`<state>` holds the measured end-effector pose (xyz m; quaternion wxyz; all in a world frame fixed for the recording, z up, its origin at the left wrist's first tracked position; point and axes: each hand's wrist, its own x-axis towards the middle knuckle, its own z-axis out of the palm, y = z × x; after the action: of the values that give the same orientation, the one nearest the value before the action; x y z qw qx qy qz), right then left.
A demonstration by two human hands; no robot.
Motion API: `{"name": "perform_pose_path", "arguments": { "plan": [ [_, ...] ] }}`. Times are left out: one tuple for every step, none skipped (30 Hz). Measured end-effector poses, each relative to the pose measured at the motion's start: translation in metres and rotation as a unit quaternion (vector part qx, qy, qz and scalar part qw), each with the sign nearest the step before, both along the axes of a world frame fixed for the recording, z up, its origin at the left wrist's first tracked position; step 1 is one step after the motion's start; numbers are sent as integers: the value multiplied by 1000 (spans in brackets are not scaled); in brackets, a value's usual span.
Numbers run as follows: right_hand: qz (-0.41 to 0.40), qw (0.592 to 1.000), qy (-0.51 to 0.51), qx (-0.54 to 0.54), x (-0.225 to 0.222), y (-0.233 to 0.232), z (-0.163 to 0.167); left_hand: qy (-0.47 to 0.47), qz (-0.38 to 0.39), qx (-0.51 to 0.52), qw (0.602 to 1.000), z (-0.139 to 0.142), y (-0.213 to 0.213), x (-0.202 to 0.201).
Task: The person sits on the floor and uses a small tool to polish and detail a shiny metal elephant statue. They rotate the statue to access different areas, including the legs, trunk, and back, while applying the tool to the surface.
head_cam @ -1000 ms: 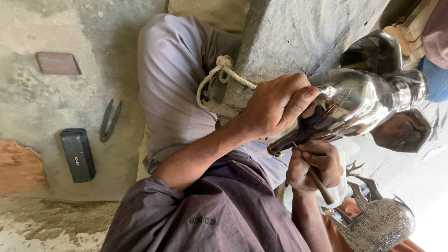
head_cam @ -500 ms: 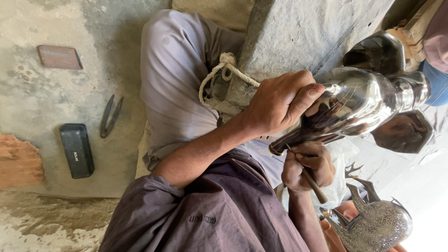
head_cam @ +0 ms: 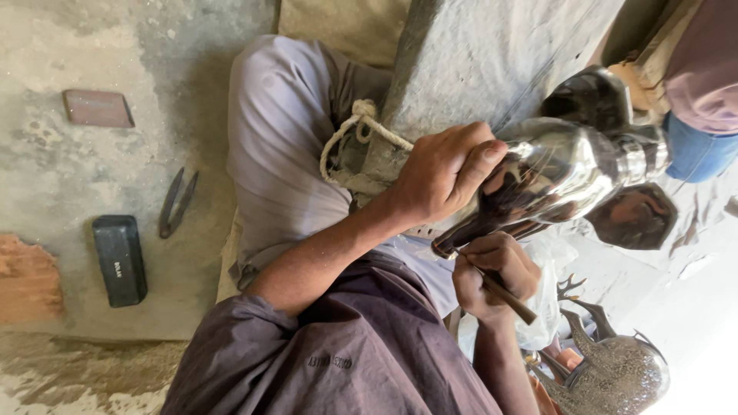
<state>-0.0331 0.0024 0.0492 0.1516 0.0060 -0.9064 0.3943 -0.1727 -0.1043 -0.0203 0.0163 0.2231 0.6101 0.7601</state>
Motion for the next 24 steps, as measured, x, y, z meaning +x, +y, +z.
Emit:
{"name": "perform_pose_path", "arguments": {
  "plan": [
    [21, 999, -14, -26, -3, 6, 7, 1, 3, 0, 1000, 1, -1, -1],
    [16, 998, 31, -53, -11, 12, 10, 2, 2, 2, 1000, 3, -2, -1],
    [13, 994, 75, -81, -19, 19, 14, 2, 4, 4, 1000, 4, -2, -1],
    [1, 993, 90, -77, -26, 27, 21, 2, 4, 5, 1000, 6, -2, -1],
    [-11, 991, 105, -76, -33, 33, 28, -4, 5, 0, 1000, 7, -2, -1],
    [-27, 995, 98, 6, -40, 38, 35, -7, 10, -9, 1000, 8, -2, -2],
    [-44, 994, 94, 46, -46, 40, 39, -8, 12, -17, 1000, 9, -2, -3],
    [-61, 990, 90, 85, -53, 41, 43, -6, 8, -18, 1000, 9, -3, -3],
    [-74, 990, 88, 84, -60, 41, 45, -5, 5, -16, 1000, 9, -4, -3],
    [-83, 990, 79, 82, -64, 39, 49, -6, 3, -13, 1000, 9, -3, -4],
    [-92, 990, 70, 79, -69, 37, 52, -7, -1, -11, 1000, 9, -3, -4],
    [-98, 991, 54, 74, -71, 34, 56, -8, -3, -10, 1000, 9, -3, -4],
    [-97, 992, 45, 73, -74, 32, 58, -10, -4, -10, 1000, 8, -3, -4],
    [-95, 992, 35, 73, -77, 29, 61, -11, -3, -11, 1000, 7, -3, -4],
    [-90, 992, 31, 80, -80, 28, 63, -11, -6, -12, 1000, 6, -3, -4],
    [-95, 992, 24, 83, -82, 26, 65, -11, -9, -12, 1000, 5, -2, -4],
    [-101, 991, 17, 87, -84, 25, 67, -9, -10, -14, 1000, 4, 0, -4],
    [-114, 990, 6, 86, -86, 25, 70, -7, -10, -16, 1000, 4, 0, -4],
    [-120, 989, -3, 83, -88, 24, 72, -5, -10, -19, 1000, 3, 1, -4],
    [-126, 989, -11, 81, -89, 24, 73, -5, -9, -20, 1000, 2, 2, -4],
    [-125, 989, -17, 80, -90, 24, 74, -6, -8, -20, 1000, 2, 3, -4],
    [-124, 989, -23, 79, -91, 24, 75, -6, -7, -20, 1000, 2, 4, -4],
    [-113, 990, -19, 82, -91, 25, 75, -6, -6, -18, 1000, 2, 4, -4],
    [-102, 991, -14, 84, -91, 25, 74, -4, -6, -15, 1000, 2, 4, -5]
  ]
}}
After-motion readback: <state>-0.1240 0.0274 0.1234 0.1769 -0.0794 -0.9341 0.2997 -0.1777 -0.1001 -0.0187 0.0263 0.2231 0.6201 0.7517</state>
